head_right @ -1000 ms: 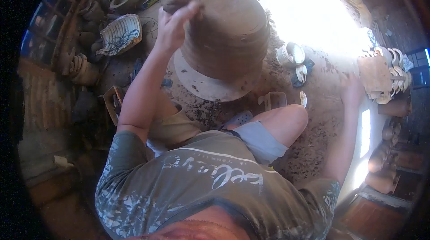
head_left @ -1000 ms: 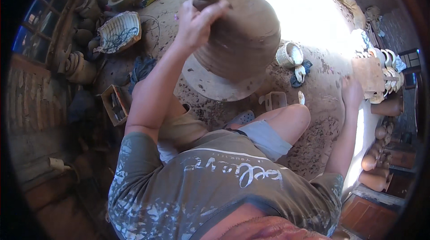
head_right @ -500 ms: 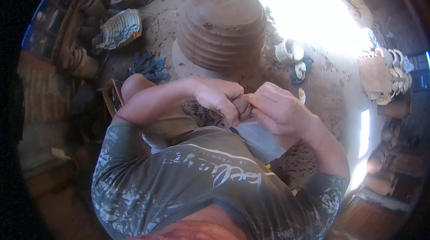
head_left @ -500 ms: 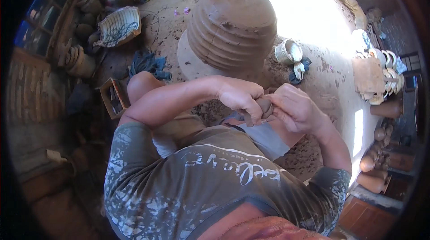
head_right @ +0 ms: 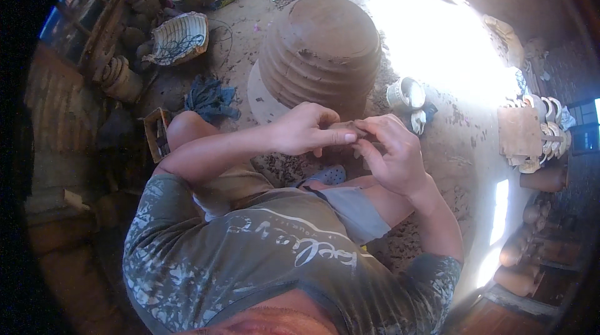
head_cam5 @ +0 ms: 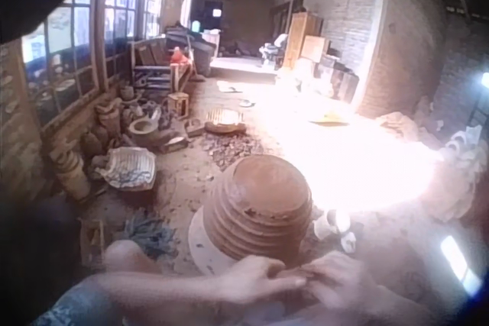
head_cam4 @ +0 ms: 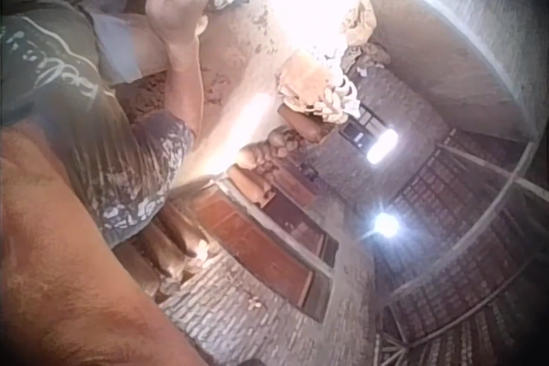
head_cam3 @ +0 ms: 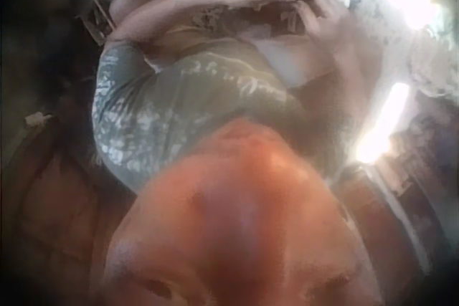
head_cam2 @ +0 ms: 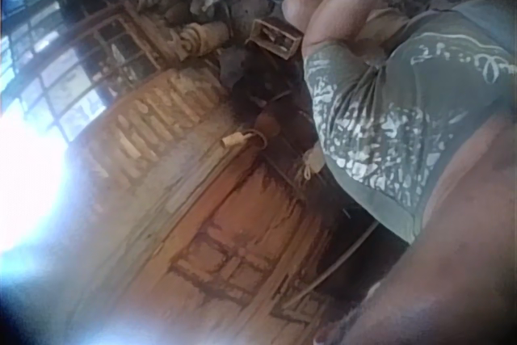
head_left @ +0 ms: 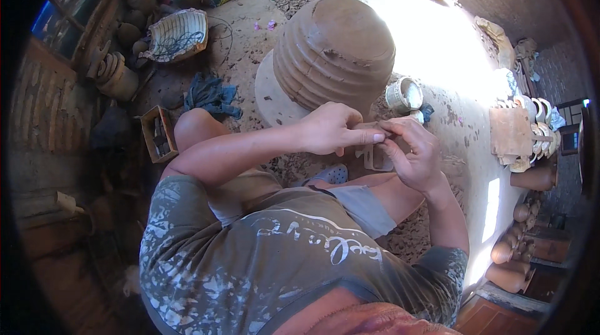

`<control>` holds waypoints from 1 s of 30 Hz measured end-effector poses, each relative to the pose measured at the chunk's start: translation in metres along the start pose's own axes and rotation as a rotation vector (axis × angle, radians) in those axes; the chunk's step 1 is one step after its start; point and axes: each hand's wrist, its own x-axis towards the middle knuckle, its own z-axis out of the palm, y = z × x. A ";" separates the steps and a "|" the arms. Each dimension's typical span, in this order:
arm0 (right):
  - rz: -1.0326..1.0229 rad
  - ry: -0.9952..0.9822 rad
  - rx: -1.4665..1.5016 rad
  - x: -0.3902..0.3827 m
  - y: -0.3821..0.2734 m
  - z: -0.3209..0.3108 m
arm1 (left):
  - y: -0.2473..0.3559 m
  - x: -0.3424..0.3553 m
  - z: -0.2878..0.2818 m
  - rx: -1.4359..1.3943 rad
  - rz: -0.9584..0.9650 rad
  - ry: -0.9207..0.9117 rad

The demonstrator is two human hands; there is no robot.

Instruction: The person uses a blue rib tool to smooth the exterior of a clay pot on a spinning wheel, then rolls a piece of clay by hand and attaches it to the side of the pot as a handle.

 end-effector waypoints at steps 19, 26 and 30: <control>1.892 -0.069 -0.592 -0.552 0.024 -0.003 | -0.047 0.026 0.048 -0.645 0.054 -0.300; 2.315 -0.340 0.030 -0.793 -0.123 0.178 | -0.037 0.053 0.057 -0.887 -0.144 -0.504; 2.438 -0.198 0.286 -0.775 -0.108 0.228 | -0.037 0.058 0.067 -0.693 -0.233 -0.329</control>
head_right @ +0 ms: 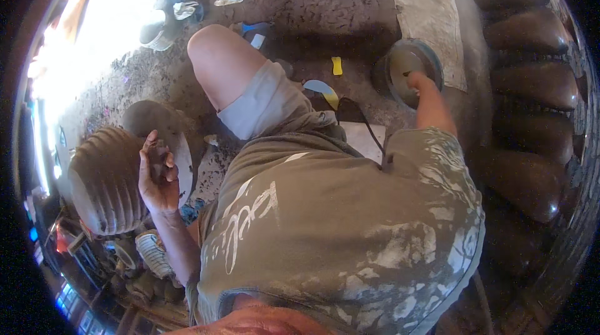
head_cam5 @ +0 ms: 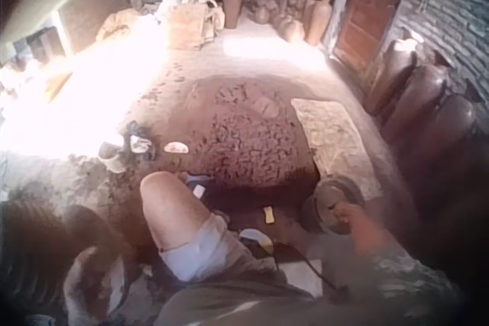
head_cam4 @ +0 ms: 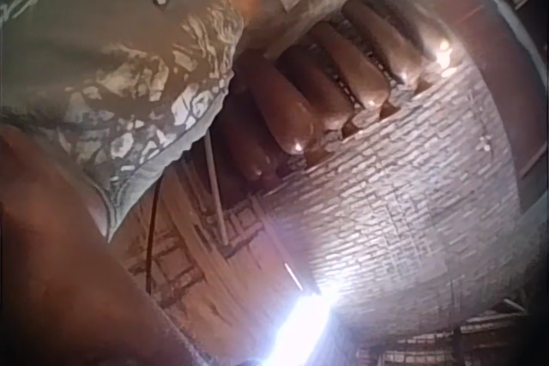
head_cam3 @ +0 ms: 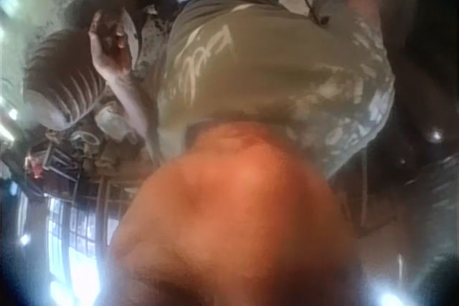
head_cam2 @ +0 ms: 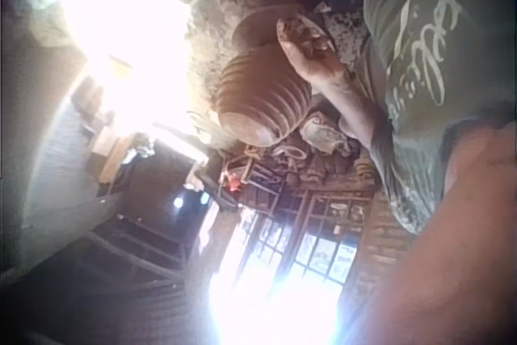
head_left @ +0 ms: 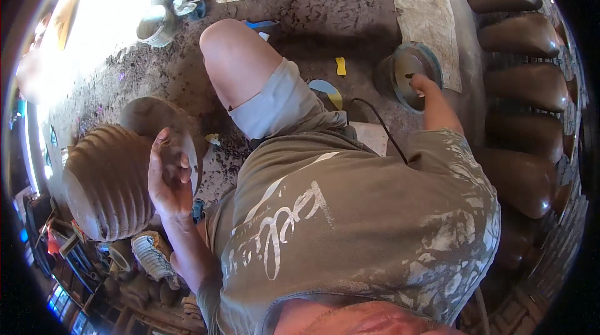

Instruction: The person uses a blue rib tool to smooth the exterior of a clay pot on a spinning wheel, then rolls a piece of clay by hand and attaches it to the side of the pot as a handle.

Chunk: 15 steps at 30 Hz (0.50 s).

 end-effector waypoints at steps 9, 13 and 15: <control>-0.174 0.088 -0.444 -0.027 -0.033 -0.072 | 0.001 -0.003 0.003 0.002 0.152 0.173; -0.167 0.688 -0.124 -0.070 -0.115 -0.167 | 0.011 -0.004 0.011 0.260 0.231 0.288; -0.492 0.826 -0.066 -0.103 -0.181 -0.219 | 0.018 -0.004 0.030 0.207 0.236 0.242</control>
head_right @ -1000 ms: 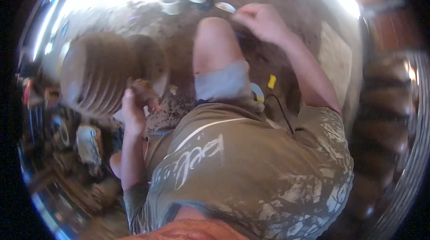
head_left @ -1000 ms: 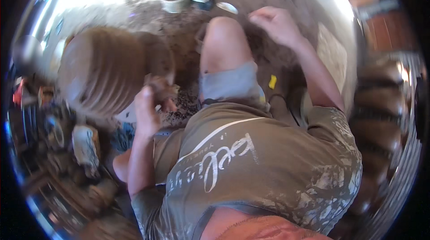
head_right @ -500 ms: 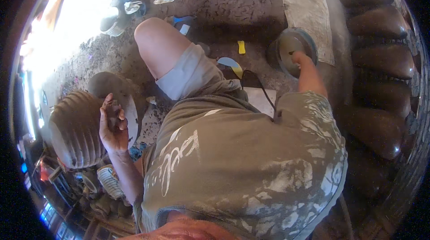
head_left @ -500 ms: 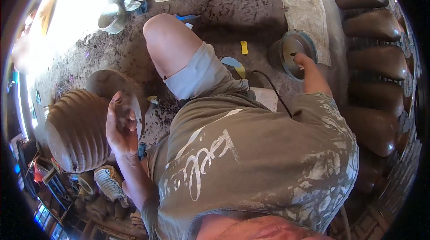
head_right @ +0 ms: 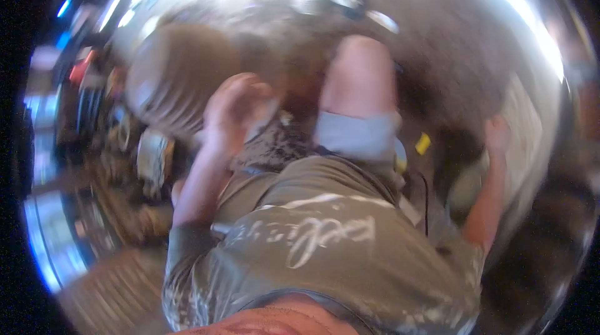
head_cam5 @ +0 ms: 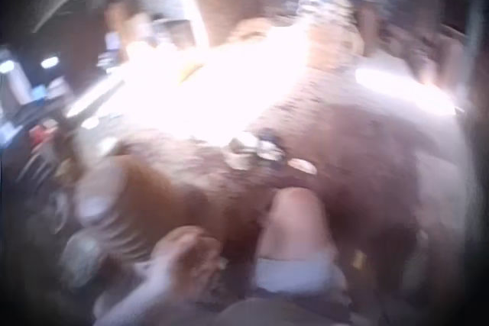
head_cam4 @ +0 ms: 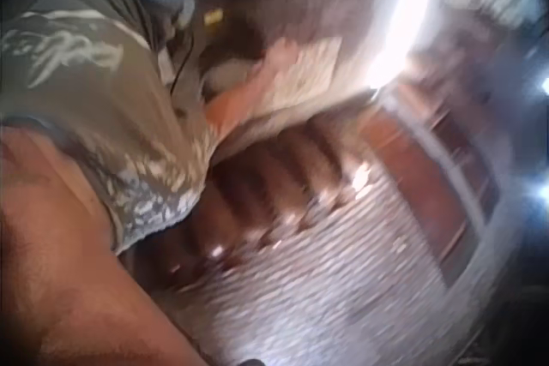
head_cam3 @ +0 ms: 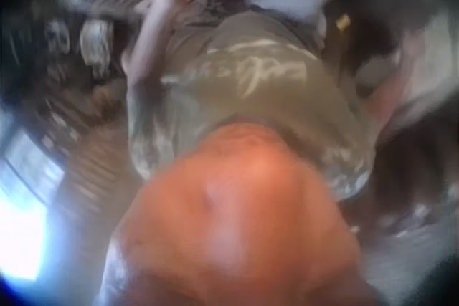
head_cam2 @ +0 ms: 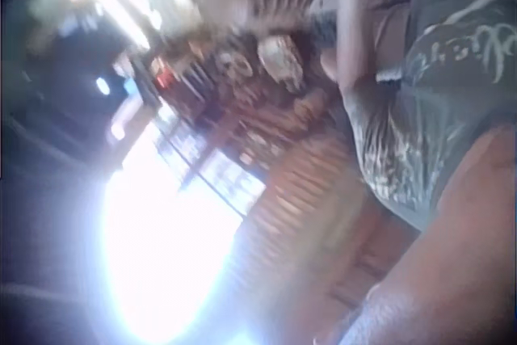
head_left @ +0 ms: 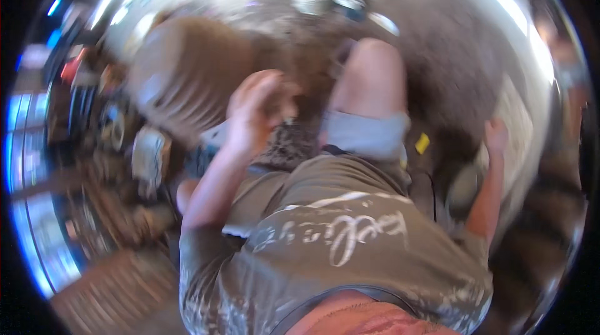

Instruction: The person uses a blue rib tool to smooth the exterior of a clay pot on a spinning wheel, then rolls a piece of clay by hand and attaches it to the side of the pot as a handle.

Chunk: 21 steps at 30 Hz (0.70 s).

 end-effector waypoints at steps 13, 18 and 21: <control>-1.760 0.064 0.797 -0.171 -0.525 -0.203 | 0.014 -0.034 -0.034 -0.092 0.189 -0.089; -2.073 0.116 0.587 -0.174 -0.559 -0.190 | 0.011 -0.052 -0.060 -0.009 0.198 -0.068; -2.160 0.166 0.542 -0.174 -0.564 -0.176 | 0.015 -0.064 -0.072 0.207 0.184 -0.048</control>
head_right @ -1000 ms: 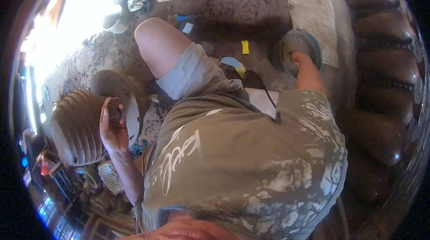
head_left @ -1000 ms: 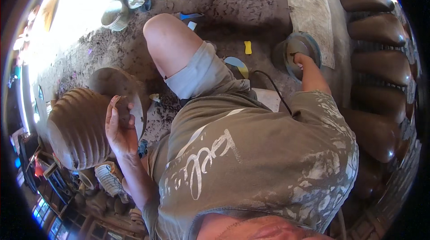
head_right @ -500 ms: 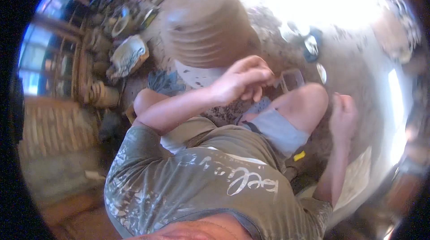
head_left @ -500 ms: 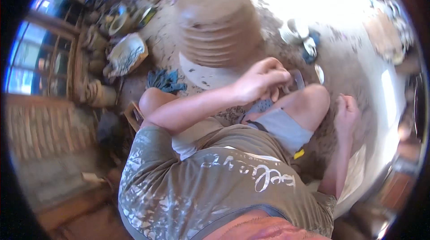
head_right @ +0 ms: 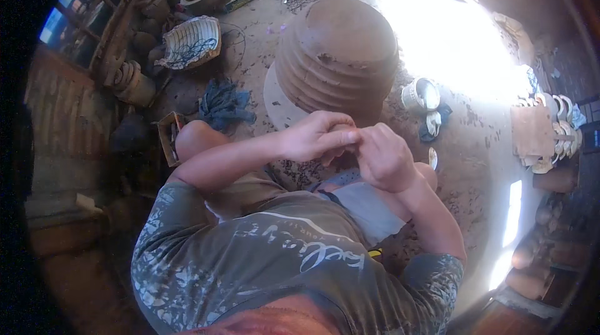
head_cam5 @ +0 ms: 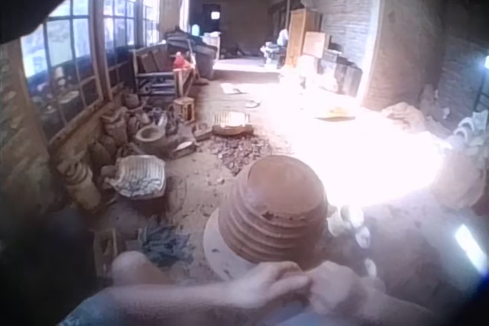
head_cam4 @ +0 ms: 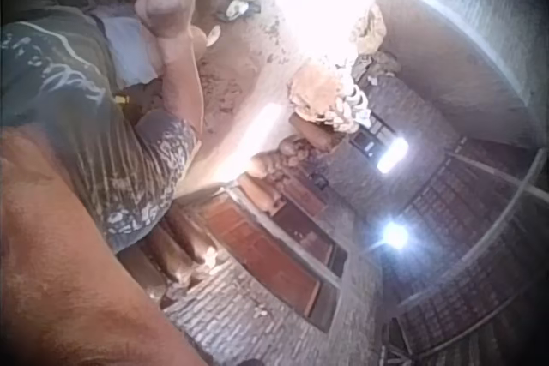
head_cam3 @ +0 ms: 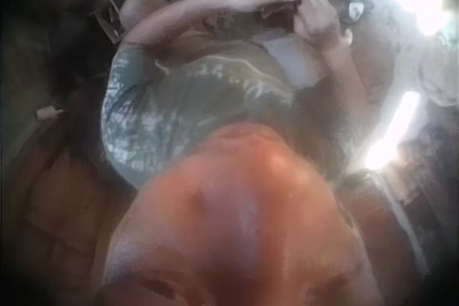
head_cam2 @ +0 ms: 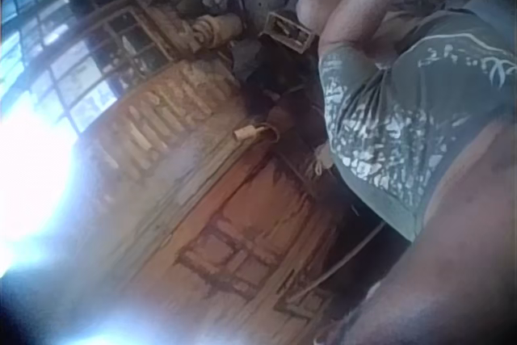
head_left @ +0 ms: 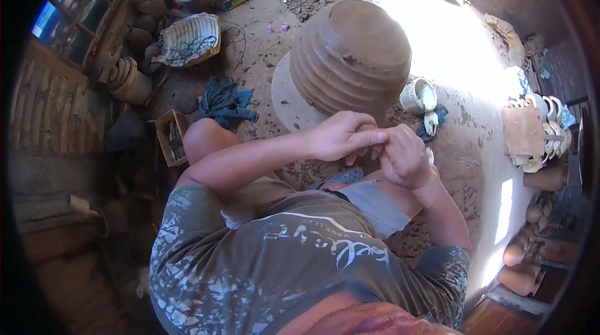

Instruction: The person uses a blue rib tool to smooth the exterior of a clay pot on a spinning wheel, then rolls a piece of clay by hand and attaches it to the side of the pot as a handle.

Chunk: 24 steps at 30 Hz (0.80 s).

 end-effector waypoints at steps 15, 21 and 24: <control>0.145 0.106 0.139 0.047 -0.007 0.003 | 0.003 -0.009 -0.039 0.513 0.450 0.288; 0.154 0.195 0.131 0.058 -0.011 0.006 | 0.014 -0.012 -0.039 0.604 0.528 0.383; 0.077 0.211 0.054 0.054 -0.006 0.010 | 0.013 -0.011 -0.033 0.576 0.429 0.399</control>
